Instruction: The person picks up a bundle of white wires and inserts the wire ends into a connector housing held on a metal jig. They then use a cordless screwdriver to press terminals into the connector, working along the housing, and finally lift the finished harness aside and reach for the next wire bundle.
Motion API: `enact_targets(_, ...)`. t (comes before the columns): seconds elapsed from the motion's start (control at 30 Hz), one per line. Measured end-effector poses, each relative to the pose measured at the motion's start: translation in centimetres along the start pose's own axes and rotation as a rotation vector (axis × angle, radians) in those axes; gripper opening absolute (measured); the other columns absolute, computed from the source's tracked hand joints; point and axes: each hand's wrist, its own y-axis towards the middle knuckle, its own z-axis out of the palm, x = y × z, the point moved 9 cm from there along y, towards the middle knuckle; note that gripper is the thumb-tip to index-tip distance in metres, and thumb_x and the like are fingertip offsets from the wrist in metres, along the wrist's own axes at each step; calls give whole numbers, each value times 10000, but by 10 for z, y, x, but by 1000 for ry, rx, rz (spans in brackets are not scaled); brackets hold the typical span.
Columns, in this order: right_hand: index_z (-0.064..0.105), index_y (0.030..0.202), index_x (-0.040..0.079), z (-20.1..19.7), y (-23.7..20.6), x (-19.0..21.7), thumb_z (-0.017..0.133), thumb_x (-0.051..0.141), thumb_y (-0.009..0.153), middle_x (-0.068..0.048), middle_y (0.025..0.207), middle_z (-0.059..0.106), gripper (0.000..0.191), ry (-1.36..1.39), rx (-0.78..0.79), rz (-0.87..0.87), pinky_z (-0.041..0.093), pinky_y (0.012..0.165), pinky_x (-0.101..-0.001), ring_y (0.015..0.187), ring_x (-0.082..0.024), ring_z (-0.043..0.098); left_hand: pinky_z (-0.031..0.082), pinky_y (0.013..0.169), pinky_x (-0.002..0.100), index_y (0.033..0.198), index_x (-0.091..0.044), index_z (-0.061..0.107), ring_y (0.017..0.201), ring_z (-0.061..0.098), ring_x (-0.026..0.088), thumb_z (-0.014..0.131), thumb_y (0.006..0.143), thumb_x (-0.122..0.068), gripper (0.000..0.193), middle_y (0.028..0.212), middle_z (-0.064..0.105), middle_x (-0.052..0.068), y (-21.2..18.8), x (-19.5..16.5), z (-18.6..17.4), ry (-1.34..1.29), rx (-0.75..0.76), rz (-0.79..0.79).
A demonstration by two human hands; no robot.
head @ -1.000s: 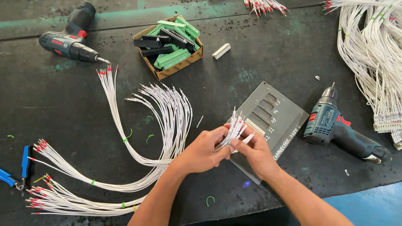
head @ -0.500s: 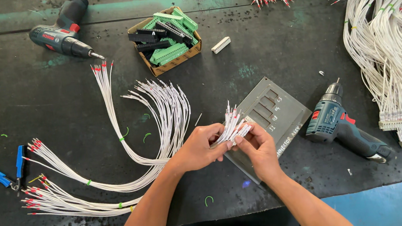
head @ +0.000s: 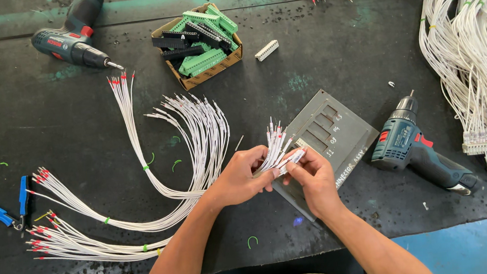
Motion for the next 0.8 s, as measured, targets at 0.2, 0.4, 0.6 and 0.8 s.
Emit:
enact_targets(0.2, 651, 1036, 15, 0, -1, -2, 630, 56, 967, -78, 1006, 719, 84, 67, 43, -1, 523, 732, -318, 864, -136, 646, 510, 542, 245, 990, 11, 604, 648, 670, 64, 662, 947, -73, 111, 807, 695, 41, -1, 0, 0, 7, 3, 38)
enact_targets(0.4, 705, 1020, 13, -11, 3, -10, 685, 92, 972, -69, 936, 702, 94, -116, -76, -8, 508, 697, -285, 792, -107, 622, 539, 551, 255, 953, 10, 597, 638, 672, 68, 677, 922, -56, 108, 818, 708, 40, -1, -4, 2, 27, 1, 45)
enact_targets(0.6, 709, 1032, 8, 0, -3, 13, 709, 74, 937, -54, 980, 693, 115, -343, -77, -178, 541, 780, -275, 870, -97, 662, 503, 477, 259, 918, 2, 606, 570, 653, 69, 688, 919, -74, 112, 713, 660, 30, -2, -8, 2, 78, -23, -35)
enact_targets(0.8, 593, 1228, 60, 20, 2, 22, 727, 130, 849, -57, 1124, 687, 407, -74, 35, -40, 542, 928, -331, 1040, -142, 664, 475, 472, 269, 907, 18, 580, 529, 621, 97, 702, 913, -167, 222, 684, 630, 28, -5, -3, 6, 80, 52, 25)
